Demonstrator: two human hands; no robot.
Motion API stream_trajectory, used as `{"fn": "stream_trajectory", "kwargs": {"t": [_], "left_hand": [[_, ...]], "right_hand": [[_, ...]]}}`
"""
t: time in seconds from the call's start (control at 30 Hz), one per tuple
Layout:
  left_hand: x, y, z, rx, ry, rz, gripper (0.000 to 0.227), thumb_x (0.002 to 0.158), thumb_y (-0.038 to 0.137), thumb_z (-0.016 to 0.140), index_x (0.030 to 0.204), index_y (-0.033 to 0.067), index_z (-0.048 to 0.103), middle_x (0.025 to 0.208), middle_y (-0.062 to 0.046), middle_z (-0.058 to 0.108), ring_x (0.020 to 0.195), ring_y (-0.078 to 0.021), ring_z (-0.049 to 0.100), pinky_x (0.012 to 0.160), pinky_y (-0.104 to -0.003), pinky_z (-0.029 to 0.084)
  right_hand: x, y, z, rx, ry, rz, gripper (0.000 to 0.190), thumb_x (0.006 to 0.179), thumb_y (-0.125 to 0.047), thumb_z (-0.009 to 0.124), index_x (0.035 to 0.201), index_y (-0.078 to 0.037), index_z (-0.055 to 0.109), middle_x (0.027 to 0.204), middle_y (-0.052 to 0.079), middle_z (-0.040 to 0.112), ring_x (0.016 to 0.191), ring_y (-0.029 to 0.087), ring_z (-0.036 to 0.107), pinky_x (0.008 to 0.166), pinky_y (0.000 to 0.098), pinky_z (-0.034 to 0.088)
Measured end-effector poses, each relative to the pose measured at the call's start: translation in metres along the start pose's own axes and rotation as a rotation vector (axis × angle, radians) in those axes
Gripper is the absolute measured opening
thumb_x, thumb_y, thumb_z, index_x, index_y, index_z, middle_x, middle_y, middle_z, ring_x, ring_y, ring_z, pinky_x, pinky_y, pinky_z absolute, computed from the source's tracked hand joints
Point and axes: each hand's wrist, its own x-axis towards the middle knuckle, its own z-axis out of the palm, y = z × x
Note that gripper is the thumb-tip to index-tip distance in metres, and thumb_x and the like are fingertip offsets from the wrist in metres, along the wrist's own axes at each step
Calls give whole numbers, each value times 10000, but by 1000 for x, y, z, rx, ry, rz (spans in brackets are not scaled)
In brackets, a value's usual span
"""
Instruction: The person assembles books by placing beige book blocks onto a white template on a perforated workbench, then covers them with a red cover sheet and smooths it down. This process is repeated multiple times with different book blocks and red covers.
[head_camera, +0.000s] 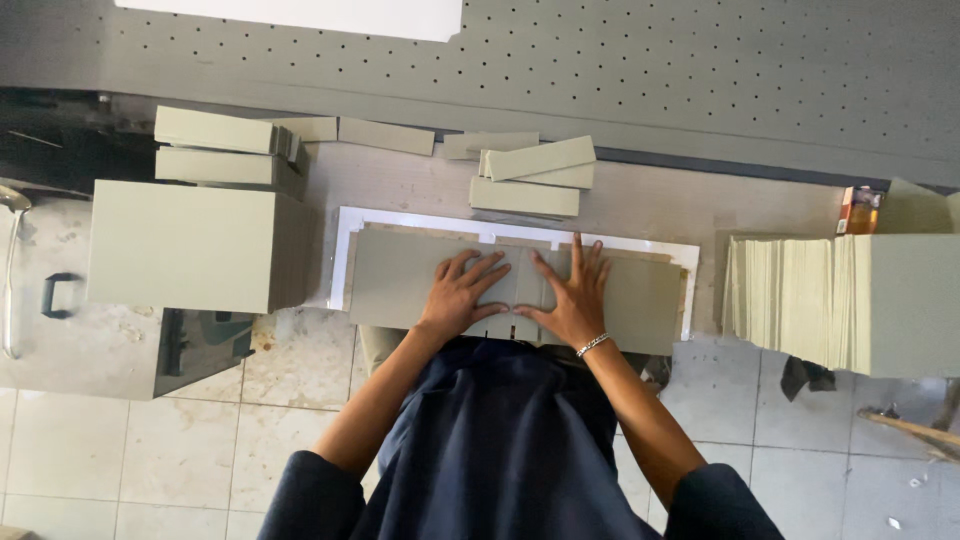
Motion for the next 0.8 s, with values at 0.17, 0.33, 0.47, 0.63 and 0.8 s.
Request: {"fn": "stream_trajectory", "kwargs": {"t": [0.17, 0.33, 0.47, 0.63, 0.8], "left_hand": [[2, -1, 1, -20, 8, -11, 745, 780, 614, 731, 1463, 376, 555, 1507, 123, 528, 1365, -231, 455, 1038, -457, 396], [2, 0, -3, 26, 34, 9, 730, 773, 637, 727, 1439, 382, 570, 1502, 135, 535, 1351, -217, 469, 1026, -427, 390], [2, 0, -3, -24, 7, -11, 727, 779, 630, 721, 1442, 369, 578, 1500, 125, 539, 1364, -242, 457, 1035, -459, 401], [0, 0, 2, -56, 4, -19, 729, 776, 614, 734, 1440, 357, 578, 1500, 106, 542, 1363, -255, 458, 1041, -475, 388], [3, 3, -2, -30, 3, -6, 697, 814, 598, 728, 1446, 346, 577, 1503, 97, 535, 1360, -266, 461, 1030, -478, 399]], "right_hand": [[12, 10, 0, 81, 32, 33, 966, 649, -778, 765, 1499, -410, 493, 1664, 232, 145, 1489, 622, 115, 1054, 835, 242], [16, 14, 5, 54, 106, 7, 954, 624, -796, 770, 1417, -302, 579, 1616, 241, 228, 1475, 634, 147, 1091, 813, 201], [15, 15, 7, 50, 114, 0, 948, 615, -787, 776, 1417, -328, 568, 1605, 229, 243, 1475, 633, 145, 1110, 808, 168], [10, 19, 15, 81, 151, -10, 886, 671, -806, 731, 1413, -347, 582, 1625, 213, 234, 1494, 616, 103, 1142, 774, 142], [10, 19, 18, 61, 171, -11, 857, 713, -780, 707, 1465, -403, 539, 1633, 221, 224, 1480, 635, 93, 1125, 785, 148]]}}
